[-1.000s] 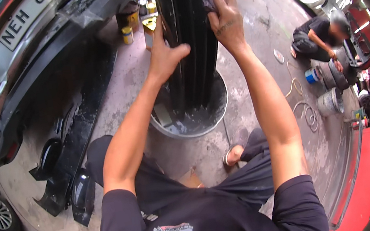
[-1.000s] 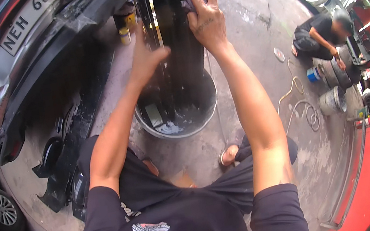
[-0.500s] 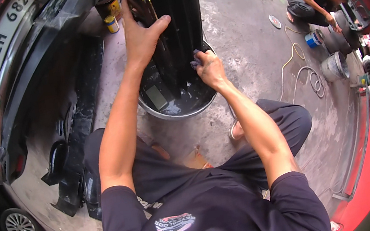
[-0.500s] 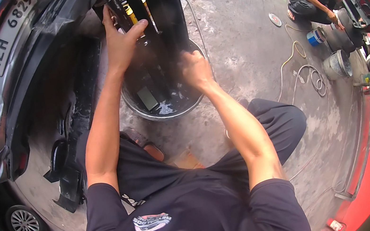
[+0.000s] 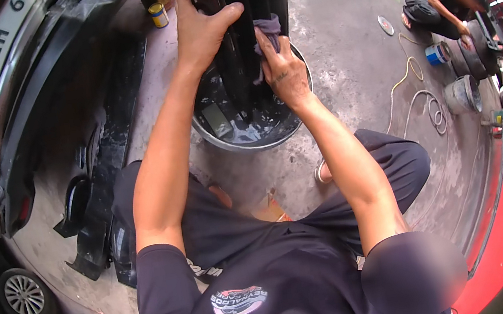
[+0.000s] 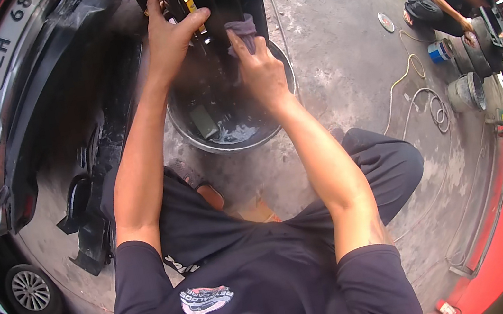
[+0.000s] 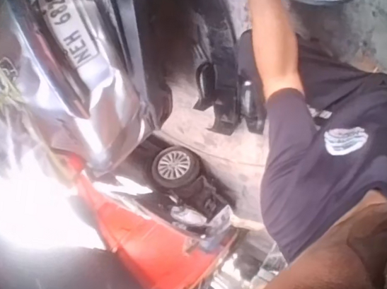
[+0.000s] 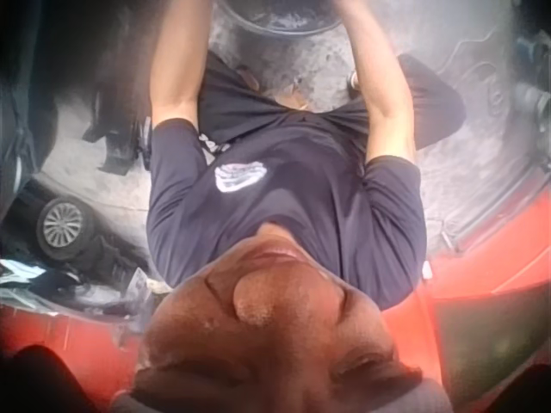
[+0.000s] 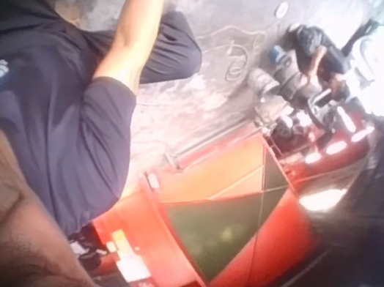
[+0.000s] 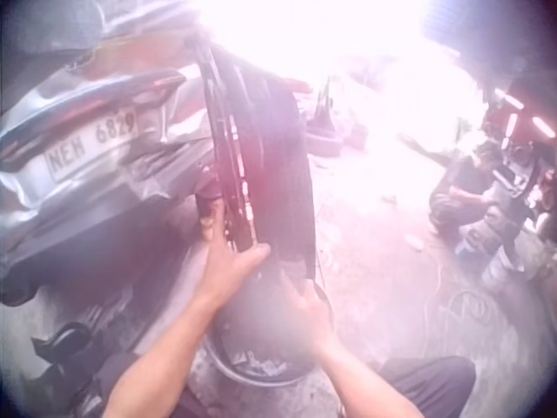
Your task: The person sits on the floor and wipes a black car grille with a cloth. They repeatedly dip the cloth into a bucket of water, wring it out, and wipe the grille's surface and edges. The person also wipes their hands with the cloth during the process.
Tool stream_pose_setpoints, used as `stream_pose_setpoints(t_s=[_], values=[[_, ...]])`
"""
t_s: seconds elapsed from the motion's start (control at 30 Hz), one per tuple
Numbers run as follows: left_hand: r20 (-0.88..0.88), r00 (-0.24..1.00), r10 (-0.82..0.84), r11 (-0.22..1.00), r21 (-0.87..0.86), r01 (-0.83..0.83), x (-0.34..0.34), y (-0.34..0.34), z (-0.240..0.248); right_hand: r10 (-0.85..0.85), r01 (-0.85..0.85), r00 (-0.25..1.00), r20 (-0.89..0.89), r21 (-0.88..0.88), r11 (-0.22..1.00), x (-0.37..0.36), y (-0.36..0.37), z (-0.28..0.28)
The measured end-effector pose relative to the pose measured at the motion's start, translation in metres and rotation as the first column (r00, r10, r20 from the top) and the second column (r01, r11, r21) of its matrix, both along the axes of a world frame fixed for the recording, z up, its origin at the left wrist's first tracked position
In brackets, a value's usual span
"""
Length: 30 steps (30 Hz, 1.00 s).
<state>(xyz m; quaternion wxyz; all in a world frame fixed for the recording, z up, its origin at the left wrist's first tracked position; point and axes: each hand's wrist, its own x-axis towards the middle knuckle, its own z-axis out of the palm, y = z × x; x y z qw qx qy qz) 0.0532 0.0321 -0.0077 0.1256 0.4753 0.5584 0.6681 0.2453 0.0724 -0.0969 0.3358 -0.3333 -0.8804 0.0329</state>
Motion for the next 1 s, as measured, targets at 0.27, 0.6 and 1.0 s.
stream_pose_setpoints(t_s=[0.27, 0.6, 1.0], values=[[0.061, 0.992, -0.107, 0.994, 0.038, 0.105, 0.004, 0.001, -0.005, -0.007, 0.103, 0.970, 0.243, -0.386, 0.917, 0.031, -0.027, -0.028], [0.208, 0.964, -0.166, 0.984, -0.024, 0.175, 0.002, 0.001, -0.056, 0.153, -0.236, 0.956, -0.249, -0.349, 0.907, -0.008, -0.039, 0.047], [0.146, 0.958, -0.247, 0.969, 0.029, 0.246, 0.006, -0.002, -0.087, 0.161, 0.045, 0.934, 0.319, -0.552, 0.832, 0.016, -0.069, -0.034]])
